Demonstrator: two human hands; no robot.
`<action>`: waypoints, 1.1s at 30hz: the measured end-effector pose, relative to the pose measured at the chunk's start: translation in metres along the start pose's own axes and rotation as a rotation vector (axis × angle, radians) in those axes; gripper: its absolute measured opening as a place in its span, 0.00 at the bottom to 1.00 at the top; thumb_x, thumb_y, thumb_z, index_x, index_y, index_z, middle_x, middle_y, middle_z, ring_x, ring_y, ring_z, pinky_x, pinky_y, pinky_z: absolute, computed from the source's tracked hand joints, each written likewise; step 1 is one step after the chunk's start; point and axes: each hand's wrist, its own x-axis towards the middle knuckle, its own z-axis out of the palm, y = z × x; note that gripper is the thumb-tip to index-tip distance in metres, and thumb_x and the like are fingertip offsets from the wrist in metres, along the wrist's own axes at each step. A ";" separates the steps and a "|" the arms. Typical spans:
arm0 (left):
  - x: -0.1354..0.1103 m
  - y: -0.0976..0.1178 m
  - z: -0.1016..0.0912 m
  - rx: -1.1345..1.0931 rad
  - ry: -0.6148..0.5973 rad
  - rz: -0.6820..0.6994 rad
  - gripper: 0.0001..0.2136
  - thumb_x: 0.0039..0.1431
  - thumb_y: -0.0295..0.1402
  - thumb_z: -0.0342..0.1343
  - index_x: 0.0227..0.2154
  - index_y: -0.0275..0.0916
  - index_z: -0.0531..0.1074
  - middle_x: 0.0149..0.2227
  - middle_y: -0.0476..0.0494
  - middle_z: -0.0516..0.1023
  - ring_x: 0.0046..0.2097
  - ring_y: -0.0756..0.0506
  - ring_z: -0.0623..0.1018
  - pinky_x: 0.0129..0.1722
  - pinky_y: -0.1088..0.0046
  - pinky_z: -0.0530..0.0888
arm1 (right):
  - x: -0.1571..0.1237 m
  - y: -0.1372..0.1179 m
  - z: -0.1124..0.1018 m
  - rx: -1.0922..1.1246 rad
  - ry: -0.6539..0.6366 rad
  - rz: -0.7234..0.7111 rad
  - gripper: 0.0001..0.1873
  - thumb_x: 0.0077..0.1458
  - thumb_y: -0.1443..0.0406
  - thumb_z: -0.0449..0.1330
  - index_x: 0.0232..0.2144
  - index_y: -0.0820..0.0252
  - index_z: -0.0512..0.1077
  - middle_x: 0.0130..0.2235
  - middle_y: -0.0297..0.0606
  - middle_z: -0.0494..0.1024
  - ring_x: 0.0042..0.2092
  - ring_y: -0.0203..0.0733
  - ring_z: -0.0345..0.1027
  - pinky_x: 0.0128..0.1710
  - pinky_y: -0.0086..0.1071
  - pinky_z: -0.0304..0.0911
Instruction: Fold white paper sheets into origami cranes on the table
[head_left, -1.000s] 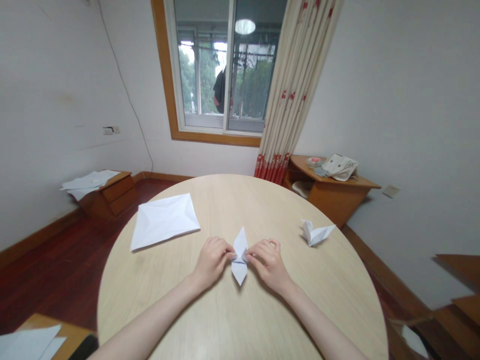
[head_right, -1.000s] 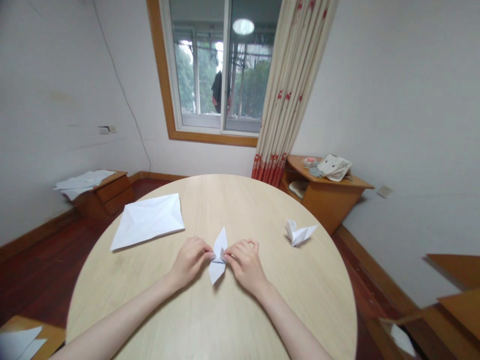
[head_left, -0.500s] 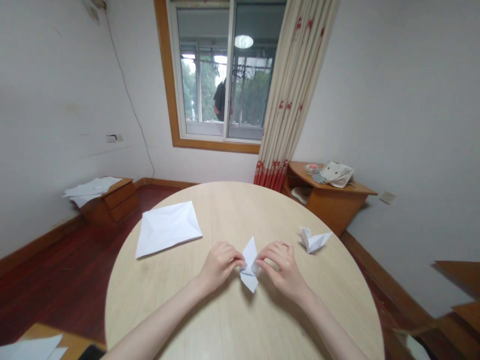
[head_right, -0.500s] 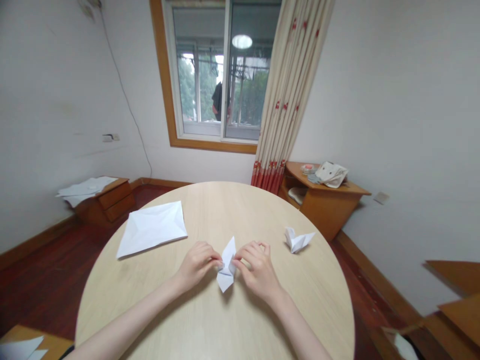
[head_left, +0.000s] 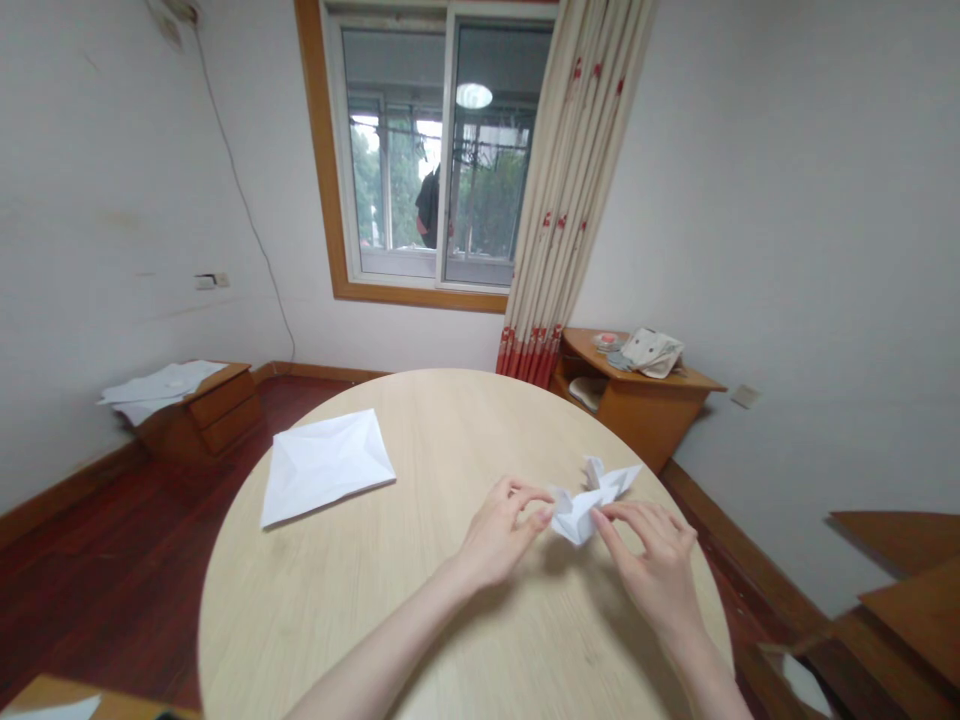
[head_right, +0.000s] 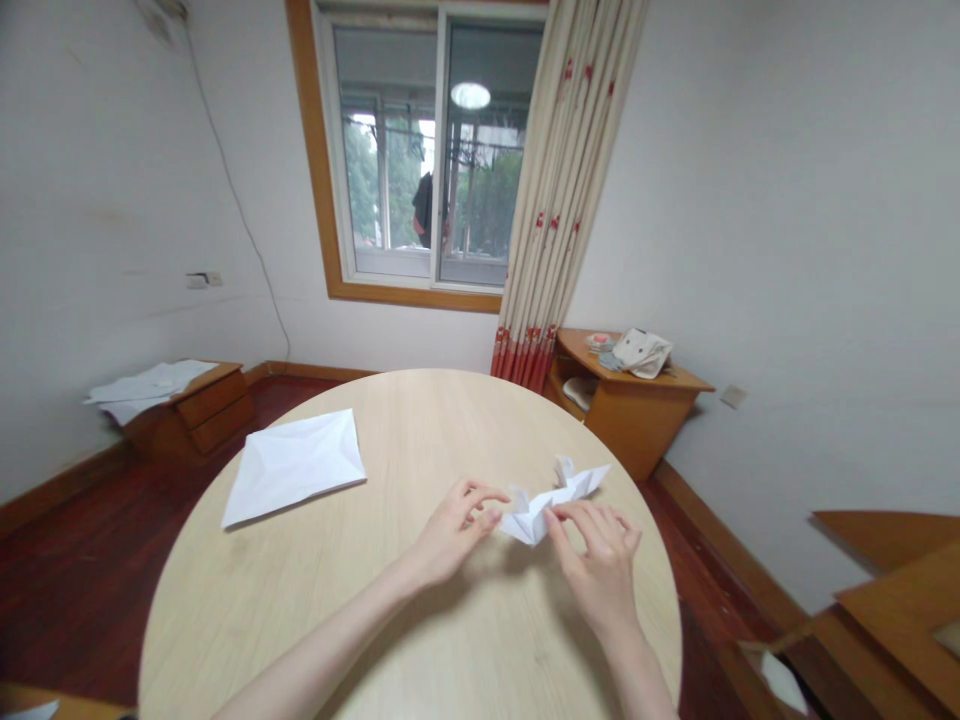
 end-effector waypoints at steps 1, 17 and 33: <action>0.000 0.005 0.004 0.020 -0.050 0.010 0.14 0.65 0.42 0.46 0.43 0.43 0.74 0.44 0.44 0.73 0.47 0.44 0.72 0.47 0.68 0.68 | -0.001 0.006 -0.002 -0.026 0.009 0.023 0.23 0.60 0.48 0.47 0.27 0.54 0.71 0.30 0.38 0.79 0.35 0.48 0.70 0.43 0.42 0.49; 0.034 -0.001 0.070 -0.178 -0.083 -0.202 0.12 0.60 0.35 0.50 0.42 0.37 0.74 0.42 0.44 0.78 0.40 0.46 0.76 0.41 0.71 0.70 | -0.018 0.076 0.017 -0.208 0.050 0.101 0.26 0.60 0.48 0.45 0.24 0.56 0.72 0.29 0.39 0.78 0.34 0.47 0.68 0.42 0.41 0.48; 0.050 -0.022 0.083 -0.110 -0.048 -0.252 0.12 0.60 0.34 0.49 0.43 0.39 0.73 0.44 0.44 0.78 0.41 0.46 0.75 0.42 0.71 0.70 | -0.016 0.087 0.033 -0.134 -0.072 0.219 0.28 0.58 0.45 0.43 0.25 0.56 0.71 0.30 0.40 0.79 0.34 0.48 0.67 0.42 0.41 0.47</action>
